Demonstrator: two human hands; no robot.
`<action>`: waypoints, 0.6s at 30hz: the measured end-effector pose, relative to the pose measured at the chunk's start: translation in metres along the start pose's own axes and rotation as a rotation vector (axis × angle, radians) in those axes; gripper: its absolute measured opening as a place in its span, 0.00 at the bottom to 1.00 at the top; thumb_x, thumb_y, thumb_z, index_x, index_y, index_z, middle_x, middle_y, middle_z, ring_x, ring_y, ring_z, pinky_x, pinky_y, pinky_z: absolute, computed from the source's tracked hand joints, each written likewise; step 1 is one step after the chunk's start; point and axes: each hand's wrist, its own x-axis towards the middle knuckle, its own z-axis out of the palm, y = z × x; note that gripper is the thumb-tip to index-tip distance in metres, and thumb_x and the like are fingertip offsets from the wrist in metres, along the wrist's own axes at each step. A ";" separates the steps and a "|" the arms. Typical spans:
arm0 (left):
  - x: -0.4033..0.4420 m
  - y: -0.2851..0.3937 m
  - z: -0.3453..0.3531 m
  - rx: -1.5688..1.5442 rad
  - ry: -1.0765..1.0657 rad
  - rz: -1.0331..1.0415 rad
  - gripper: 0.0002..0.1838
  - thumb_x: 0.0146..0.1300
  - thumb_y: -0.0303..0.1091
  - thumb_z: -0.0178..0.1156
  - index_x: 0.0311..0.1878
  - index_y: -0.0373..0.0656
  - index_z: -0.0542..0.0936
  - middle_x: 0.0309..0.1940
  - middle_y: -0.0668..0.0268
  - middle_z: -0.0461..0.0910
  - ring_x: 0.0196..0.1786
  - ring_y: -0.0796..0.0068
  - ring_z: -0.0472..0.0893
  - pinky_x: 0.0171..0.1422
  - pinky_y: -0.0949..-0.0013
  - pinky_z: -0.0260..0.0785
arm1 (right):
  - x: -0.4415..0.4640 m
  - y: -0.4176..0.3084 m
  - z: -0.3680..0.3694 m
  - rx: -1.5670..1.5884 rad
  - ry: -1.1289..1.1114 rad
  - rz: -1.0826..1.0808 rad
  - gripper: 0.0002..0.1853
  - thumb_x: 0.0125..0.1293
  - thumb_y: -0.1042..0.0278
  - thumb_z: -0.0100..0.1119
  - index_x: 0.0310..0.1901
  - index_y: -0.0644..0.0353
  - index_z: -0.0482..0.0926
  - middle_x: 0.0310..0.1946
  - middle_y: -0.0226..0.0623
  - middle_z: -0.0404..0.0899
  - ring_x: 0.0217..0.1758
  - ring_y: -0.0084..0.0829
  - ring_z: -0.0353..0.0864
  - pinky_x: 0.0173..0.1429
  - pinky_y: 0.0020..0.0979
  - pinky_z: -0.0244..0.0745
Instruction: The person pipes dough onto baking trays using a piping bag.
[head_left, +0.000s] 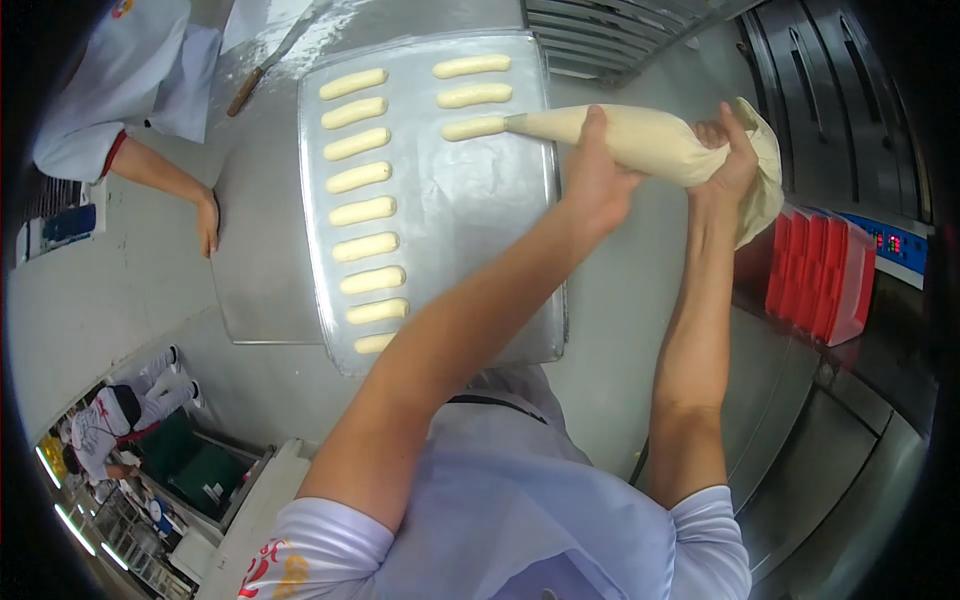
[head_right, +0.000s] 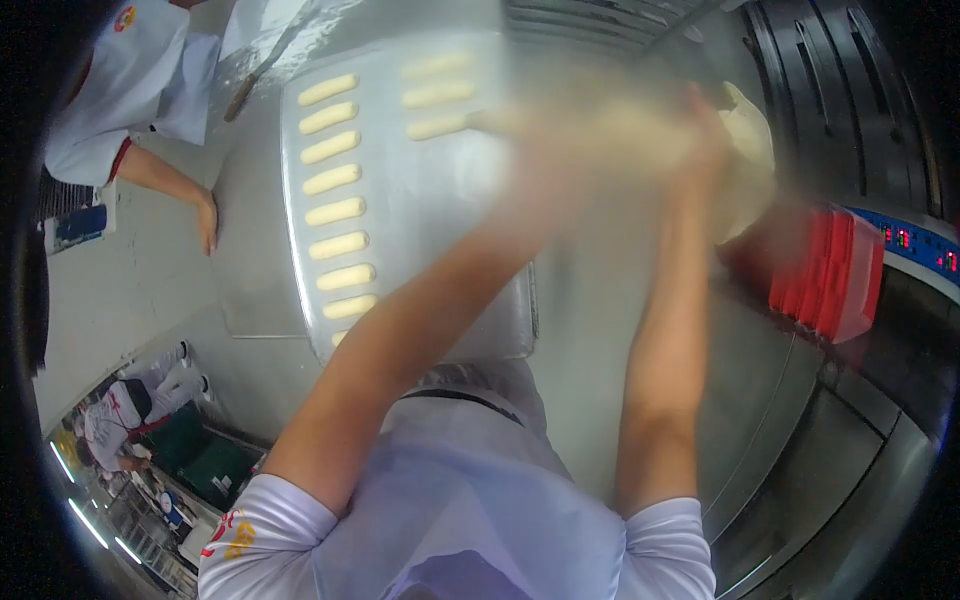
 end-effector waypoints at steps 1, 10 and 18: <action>0.001 -0.005 0.002 0.000 0.001 -0.003 0.30 0.80 0.53 0.45 0.72 0.39 0.61 0.67 0.54 0.69 0.71 0.55 0.70 0.76 0.40 0.62 | 0.001 -0.005 -0.003 -0.020 0.002 -0.007 0.19 0.68 0.73 0.63 0.22 0.51 0.64 0.16 0.27 0.59 0.21 0.25 0.58 0.33 0.29 0.59; -0.003 -0.029 -0.034 0.443 -0.389 0.449 0.32 0.78 0.55 0.49 0.71 0.38 0.62 0.67 0.54 0.69 0.70 0.56 0.71 0.76 0.40 0.61 | -0.032 -0.032 -0.009 0.312 -0.081 0.125 0.16 0.73 0.66 0.60 0.27 0.54 0.68 0.19 0.28 0.60 0.25 0.26 0.61 0.35 0.29 0.63; -0.044 0.032 -0.051 0.294 -0.157 0.253 0.31 0.79 0.55 0.48 0.71 0.38 0.62 0.67 0.54 0.69 0.72 0.57 0.69 0.78 0.41 0.58 | -0.057 0.017 0.025 0.323 -0.182 0.340 0.25 0.73 0.66 0.59 0.17 0.51 0.62 0.15 0.29 0.61 0.23 0.27 0.60 0.38 0.31 0.63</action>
